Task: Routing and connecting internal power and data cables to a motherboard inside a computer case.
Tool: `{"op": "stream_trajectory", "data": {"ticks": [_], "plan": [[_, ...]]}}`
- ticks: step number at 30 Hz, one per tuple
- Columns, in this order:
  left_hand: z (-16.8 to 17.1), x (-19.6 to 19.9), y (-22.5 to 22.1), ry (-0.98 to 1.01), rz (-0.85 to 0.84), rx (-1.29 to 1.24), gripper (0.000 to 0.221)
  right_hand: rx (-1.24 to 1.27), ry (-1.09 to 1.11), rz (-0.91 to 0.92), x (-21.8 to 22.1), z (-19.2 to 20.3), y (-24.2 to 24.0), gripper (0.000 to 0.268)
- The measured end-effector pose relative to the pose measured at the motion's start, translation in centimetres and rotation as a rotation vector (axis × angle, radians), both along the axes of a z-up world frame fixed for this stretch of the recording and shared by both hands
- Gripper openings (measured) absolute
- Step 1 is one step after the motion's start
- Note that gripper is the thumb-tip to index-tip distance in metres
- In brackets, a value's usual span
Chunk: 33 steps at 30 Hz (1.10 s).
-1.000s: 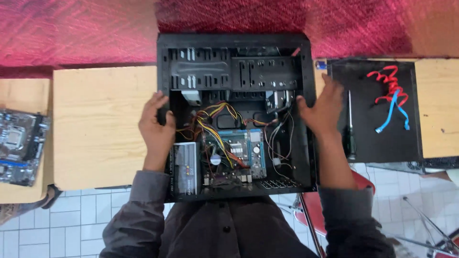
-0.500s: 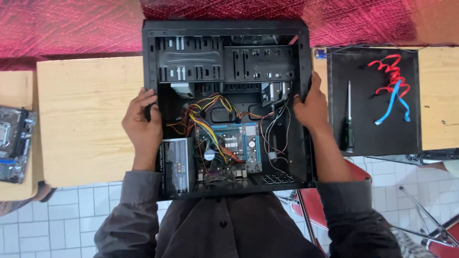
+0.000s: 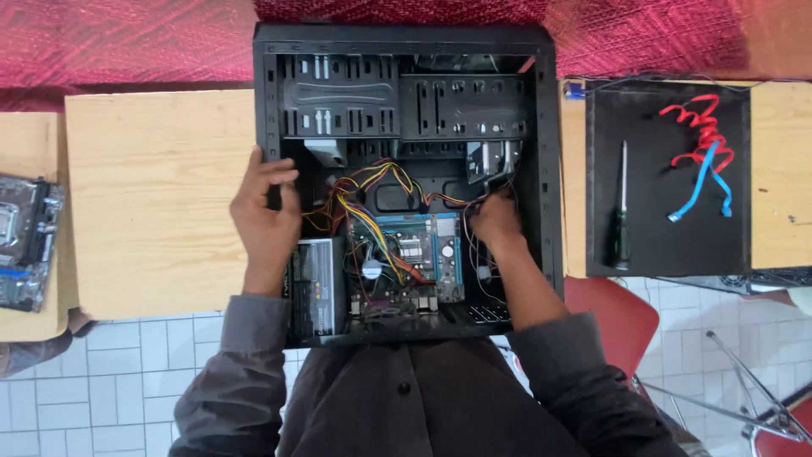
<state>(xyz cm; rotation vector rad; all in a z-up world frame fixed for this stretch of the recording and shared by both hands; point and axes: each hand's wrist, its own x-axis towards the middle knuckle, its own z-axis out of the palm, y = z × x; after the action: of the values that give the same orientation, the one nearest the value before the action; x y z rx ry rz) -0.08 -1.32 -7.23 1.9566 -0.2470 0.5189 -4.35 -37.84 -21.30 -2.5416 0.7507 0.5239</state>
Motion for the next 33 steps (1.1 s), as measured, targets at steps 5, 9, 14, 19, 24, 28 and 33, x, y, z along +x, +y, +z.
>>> {"op": "stream_trajectory", "data": {"ticks": [5,9,14,19,24,28,33], "plan": [[0.5,-1.0,0.0,0.036,0.023,-0.012,0.024,-0.012,-0.016,-0.086,0.4,-2.9,-2.4,0.024],[0.3,-0.7,0.0,0.05,0.036,-0.07,0.023,-0.011,-0.026,0.007,-0.2,2.5,-0.8,0.025],[-0.1,-0.4,0.1,0.061,0.057,-0.107,0.022,-0.031,-0.868,0.239,-2.8,12.8,1.8,0.018],[0.4,-0.6,-0.1,0.055,0.051,-0.051,0.022,0.486,-1.362,0.076,-2.9,12.9,2.0,0.018],[0.2,-0.2,0.0,0.043,0.053,-0.06,0.024,1.0,-1.229,-0.369,-3.8,11.8,2.6,0.027],[0.3,-0.3,0.0,0.028,0.024,-0.035,0.023,1.143,-1.141,-0.548,-5.6,10.4,5.0,0.031],[1.0,-0.4,0.0,0.027,0.014,0.022,0.023,1.362,-1.103,-0.548,-5.7,8.2,3.8,0.029]]}}
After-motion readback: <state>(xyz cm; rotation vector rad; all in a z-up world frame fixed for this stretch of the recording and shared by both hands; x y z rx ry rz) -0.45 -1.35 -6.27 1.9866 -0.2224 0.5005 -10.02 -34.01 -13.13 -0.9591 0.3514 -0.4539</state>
